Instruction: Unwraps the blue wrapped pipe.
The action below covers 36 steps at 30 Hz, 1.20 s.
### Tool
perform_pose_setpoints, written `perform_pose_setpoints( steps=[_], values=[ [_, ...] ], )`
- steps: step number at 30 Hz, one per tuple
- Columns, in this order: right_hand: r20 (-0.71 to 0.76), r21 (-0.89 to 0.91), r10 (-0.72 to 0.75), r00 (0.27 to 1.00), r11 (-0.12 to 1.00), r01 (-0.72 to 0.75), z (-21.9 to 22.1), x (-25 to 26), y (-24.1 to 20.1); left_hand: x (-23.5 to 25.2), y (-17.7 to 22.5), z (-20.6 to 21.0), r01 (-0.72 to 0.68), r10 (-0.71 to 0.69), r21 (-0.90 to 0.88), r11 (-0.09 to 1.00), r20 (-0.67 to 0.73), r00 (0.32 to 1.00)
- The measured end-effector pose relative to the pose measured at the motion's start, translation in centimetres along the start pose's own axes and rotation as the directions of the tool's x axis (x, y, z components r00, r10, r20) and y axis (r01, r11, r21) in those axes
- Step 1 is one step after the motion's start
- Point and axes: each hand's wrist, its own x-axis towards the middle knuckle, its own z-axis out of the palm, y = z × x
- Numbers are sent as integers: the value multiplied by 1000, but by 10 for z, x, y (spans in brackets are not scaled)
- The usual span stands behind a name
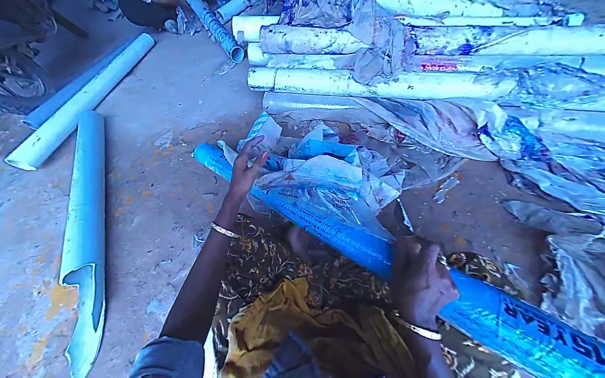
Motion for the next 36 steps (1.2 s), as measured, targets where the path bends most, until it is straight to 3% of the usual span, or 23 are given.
perform_pose_setpoints(
  steps=[3, 5, 7, 10, 12, 14, 16, 19, 21, 23, 25, 28, 32, 36],
  values=[
    [73, 5, -4, 997, 1000, 4, -3, 11, -2, -23, -30, -5, 125, -128, 45, 991, 69, 989],
    [140, 14, 9, 990, 1000, -11, -6, 18, -4, -28, -37, 12, 122, -131, 90, 988, 111, 985],
    [164, 27, 27, 986, 999, -32, -8, 21, -5, -24, -31, 39, 31, -65, 196, 980, 171, 983],
    [132, 34, 28, 991, 999, -32, -9, 19, -4, -13, -3, 92, -290, 199, 342, 894, 279, 940],
    [105, 57, 26, 994, 998, -32, -7, 17, -3, -8, 22, 121, -514, 377, 311, 799, 407, 832],
    [82, 98, 38, 996, 994, -46, -8, 15, -1, -7, 47, 141, -636, 415, 200, 745, 609, 677],
    [65, 170, 61, 996, 983, -71, -11, 15, 0, -4, 71, 155, -625, 298, 137, 768, 788, 538],
    [34, 247, 81, 996, 965, -87, -13, 14, 6, 8, 93, 171, -562, -2, 223, 797, 930, 367],
    [10, 266, 89, 996, 960, -88, -14, 9, 8, 14, 106, 169, -540, -79, 231, 809, 954, 290],
    [-14, 265, 99, 995, 960, -92, -14, 6, 5, 20, 116, 157, -569, -69, 203, 797, 966, 247],
    [-44, 238, 100, 994, 967, -87, -13, 3, 1, 18, 114, 148, -624, 37, 126, 771, 970, 242],
    [-30, 203, 96, 995, 975, -88, -13, 7, 0, 6, 94, 144, -651, 219, 22, 758, 932, 287],
    [53, 209, 111, 992, 971, -120, -22, 14, 1, -11, 90, 139, -517, 148, 103, 850, 895, 421],
    [-86, 194, 77, 993, 979, -59, -17, -4, 4, -10, 81, 146, -478, 188, 97, 873, 837, 514]
  ],
)
